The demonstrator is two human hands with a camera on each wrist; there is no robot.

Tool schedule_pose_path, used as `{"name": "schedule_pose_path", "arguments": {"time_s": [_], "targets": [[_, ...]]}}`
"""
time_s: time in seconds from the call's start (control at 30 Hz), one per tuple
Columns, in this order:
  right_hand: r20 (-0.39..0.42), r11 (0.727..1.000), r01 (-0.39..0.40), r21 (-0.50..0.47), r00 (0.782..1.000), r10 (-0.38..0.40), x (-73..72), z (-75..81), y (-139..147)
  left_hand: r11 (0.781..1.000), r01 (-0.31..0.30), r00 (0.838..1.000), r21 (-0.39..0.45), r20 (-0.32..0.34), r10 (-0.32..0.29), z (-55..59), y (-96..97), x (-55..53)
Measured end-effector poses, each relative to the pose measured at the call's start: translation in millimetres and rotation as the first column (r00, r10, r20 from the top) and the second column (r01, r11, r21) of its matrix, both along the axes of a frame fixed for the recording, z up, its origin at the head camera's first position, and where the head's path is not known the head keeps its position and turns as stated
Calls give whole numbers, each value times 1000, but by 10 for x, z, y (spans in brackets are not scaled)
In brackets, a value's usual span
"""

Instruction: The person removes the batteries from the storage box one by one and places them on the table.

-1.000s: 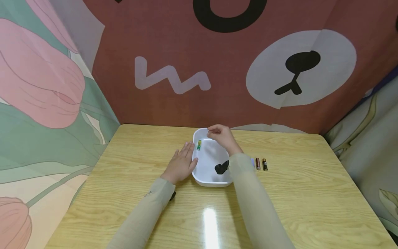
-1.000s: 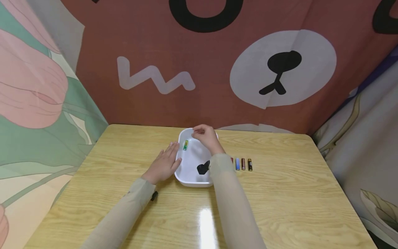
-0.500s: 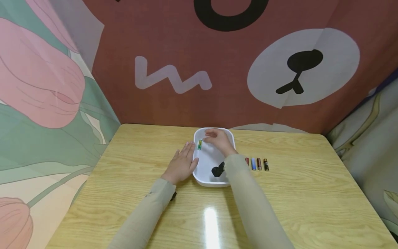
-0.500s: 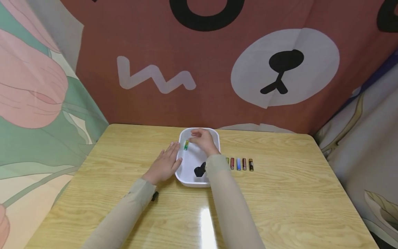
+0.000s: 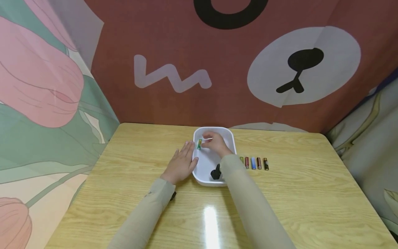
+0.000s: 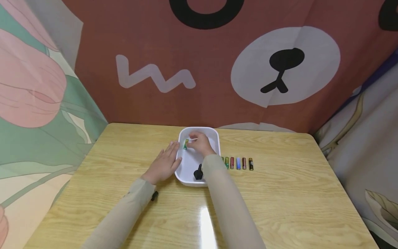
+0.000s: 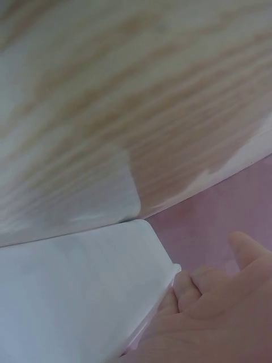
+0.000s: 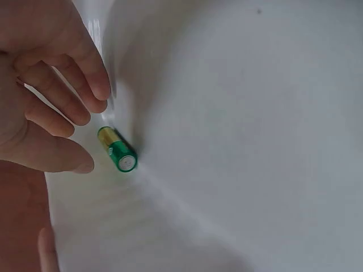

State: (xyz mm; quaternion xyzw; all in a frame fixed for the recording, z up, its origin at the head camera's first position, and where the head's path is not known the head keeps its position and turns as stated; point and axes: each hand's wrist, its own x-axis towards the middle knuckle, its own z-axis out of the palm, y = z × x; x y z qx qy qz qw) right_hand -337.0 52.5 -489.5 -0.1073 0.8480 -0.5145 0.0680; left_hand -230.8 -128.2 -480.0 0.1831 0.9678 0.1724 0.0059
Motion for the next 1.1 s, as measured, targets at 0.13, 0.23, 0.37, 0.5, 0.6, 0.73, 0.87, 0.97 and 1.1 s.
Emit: {"name": "schedule_pose_path", "arguments": {"time_s": [0.13, 0.23, 0.37, 0.5, 0.6, 0.73, 0.87, 0.97, 1.1], "targets": [[-6, 1000, -23, 1, 1000, 23, -7, -38, -4, 1000, 5, 1000, 6, -6, -5, 4, 8, 6], [-38, 999, -42, -6, 998, 42, -52, -112, 2, 1000, 3, 1000, 6, -3, -3, 2, 9, 10], [-56, 997, -67, 34, 996, 69, -91, -173, -9, 1000, -4, 1000, -3, 3, 4, -7, 5, 10], [-45, 992, -65, 103, 996, 70, -69, -156, -50, 1000, -3, 1000, -5, 0, 3, -16, 1, 3], [-62, 987, -51, 156, 996, 61, -49, -146, -82, 1000, -2, 1000, -5, -3, 2, -23, -4, -5], [-75, 978, -47, 202, 995, 64, -48, -158, -104, 1000, 1, 1000, -9, -7, -1, -36, -12, -15], [-80, 976, -51, 213, 994, 70, -44, -154, -110, 1000, 6, 1000, -1, -8, -6, -42, -10, -23], [-82, 976, -53, 213, 994, 72, -29, -136, -114, 1000, 5, 1000, 2, -7, -5, -39, -7, -22], [-86, 974, -50, 220, 994, 70, -30, -144, -121, 1000, 5, 1000, 3, -4, -5, -31, -5, -18]]}}
